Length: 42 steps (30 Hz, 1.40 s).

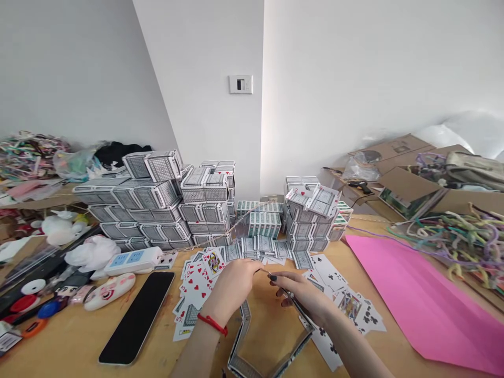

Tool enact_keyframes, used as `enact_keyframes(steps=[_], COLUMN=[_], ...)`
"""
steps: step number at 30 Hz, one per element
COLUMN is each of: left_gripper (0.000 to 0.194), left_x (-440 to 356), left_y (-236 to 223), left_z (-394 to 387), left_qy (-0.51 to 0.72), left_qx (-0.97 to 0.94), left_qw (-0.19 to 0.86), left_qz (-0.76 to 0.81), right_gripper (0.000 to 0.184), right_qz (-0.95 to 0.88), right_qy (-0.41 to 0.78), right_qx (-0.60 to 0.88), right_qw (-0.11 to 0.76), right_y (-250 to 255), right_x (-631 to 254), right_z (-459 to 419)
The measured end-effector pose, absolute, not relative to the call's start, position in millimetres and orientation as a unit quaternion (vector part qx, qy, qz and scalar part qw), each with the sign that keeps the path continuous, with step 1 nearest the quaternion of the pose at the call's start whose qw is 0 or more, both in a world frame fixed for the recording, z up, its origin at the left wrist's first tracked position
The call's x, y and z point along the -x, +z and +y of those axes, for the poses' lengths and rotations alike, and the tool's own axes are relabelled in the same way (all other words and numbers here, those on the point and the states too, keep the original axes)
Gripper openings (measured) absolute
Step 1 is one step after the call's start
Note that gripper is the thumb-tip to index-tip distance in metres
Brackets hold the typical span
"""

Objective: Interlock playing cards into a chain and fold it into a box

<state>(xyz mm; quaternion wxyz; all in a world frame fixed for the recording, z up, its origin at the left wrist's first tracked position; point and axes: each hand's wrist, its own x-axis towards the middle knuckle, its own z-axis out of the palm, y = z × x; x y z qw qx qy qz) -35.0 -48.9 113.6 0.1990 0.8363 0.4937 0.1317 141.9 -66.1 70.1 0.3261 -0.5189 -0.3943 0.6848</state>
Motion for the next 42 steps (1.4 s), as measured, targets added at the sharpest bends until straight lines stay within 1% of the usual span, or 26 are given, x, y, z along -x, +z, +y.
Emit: enact_keyframes(steps=[3, 10, 21, 28, 36, 42], left_gripper=[0.039, 0.039, 0.037, 0.038, 0.038, 0.036], left_x=[36, 38, 37, 37, 36, 36], left_y=[115, 114, 116, 117, 116, 117], left_z=[-49, -49, -49, -49, -48, -50], left_qy=[0.130, 0.126, 0.119, 0.103, 0.090, 0.087], left_qx=[-0.837, -0.836, -0.836, -0.835, -0.837, -0.836], left_qw=[0.199, 0.195, 0.201, 0.214, 0.212, 0.213], left_qz=[0.493, 0.497, 0.497, 0.496, 0.497, 0.499], right_gripper=[0.032, 0.031, 0.037, 0.034, 0.039, 0.037], right_qz=[-0.391, -0.414, -0.450, -0.497, -0.505, -0.500], right_qy=[0.687, 0.669, 0.639, 0.606, 0.618, 0.625], right_qx=[0.515, 0.531, 0.545, 0.557, 0.537, 0.537], right_qw=[0.331, 0.314, 0.304, 0.273, 0.272, 0.268], right_y=[73, 79, 80, 78, 77, 77], right_x=[-141, -139, -141, -144, -146, -145], right_z=[-66, -67, -67, -66, -67, -67])
